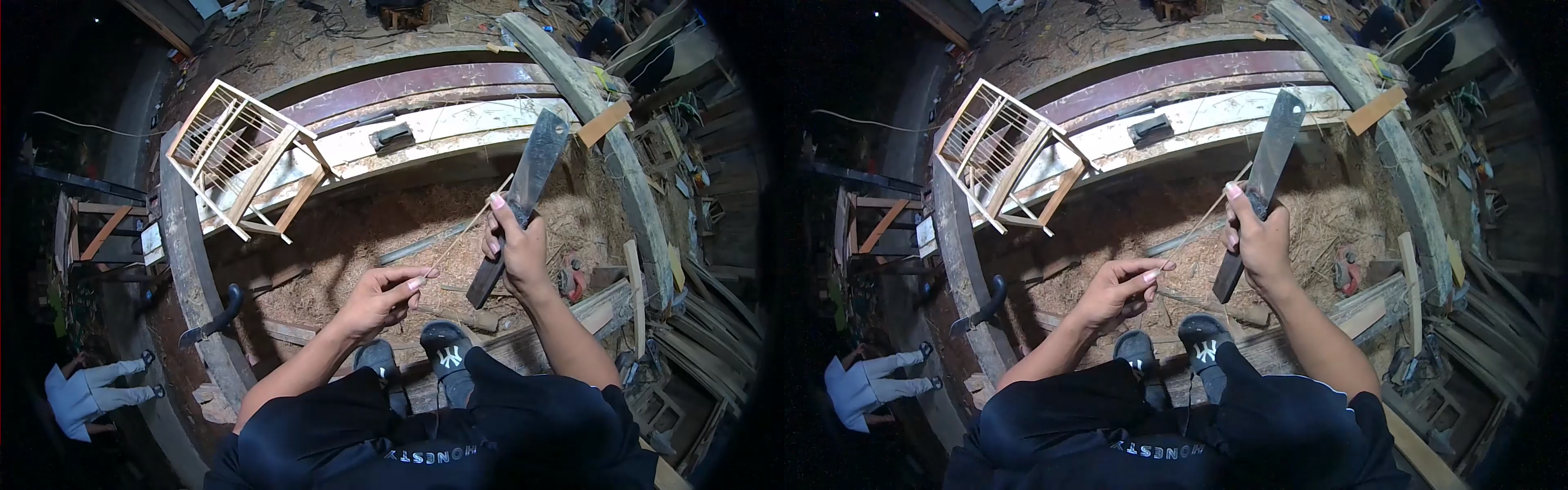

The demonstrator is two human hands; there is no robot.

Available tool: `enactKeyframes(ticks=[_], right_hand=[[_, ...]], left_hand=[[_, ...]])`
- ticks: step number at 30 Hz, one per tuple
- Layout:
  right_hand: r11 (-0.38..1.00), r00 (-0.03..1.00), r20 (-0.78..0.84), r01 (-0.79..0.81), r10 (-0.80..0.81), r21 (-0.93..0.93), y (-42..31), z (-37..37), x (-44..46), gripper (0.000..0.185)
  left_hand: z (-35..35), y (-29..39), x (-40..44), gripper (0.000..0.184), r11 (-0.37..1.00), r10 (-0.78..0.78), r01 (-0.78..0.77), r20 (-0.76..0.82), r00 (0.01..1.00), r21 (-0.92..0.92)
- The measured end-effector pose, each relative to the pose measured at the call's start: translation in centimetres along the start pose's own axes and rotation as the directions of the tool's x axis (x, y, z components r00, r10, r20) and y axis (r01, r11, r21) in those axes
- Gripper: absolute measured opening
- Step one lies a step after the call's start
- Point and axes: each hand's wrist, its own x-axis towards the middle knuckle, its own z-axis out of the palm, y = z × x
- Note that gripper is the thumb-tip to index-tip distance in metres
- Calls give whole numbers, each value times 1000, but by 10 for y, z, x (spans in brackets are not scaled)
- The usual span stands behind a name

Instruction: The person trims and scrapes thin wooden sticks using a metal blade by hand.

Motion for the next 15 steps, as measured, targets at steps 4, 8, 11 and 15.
enactKeyframes(ticks=[4,8,11,15], right_hand=[[986,985,137,-123,107,110,11,4,-13,37],[963,933,352,28,71,-269,45,6,-35,35],[780,880,472,326,-46,-533,38,19,-45,34],[703,880,475,344,-11,-622,25,24,-40,37]], left_hand=[[0,1,-1,31,995,59,-60,-13,998,-80],[2,-2,-2,27,987,114,-121,-68,991,-108],[-3,-9,-3,22,982,124,-148,-187,975,-120],[-5,-9,-9,11,982,142,-165,-215,966,-95]])
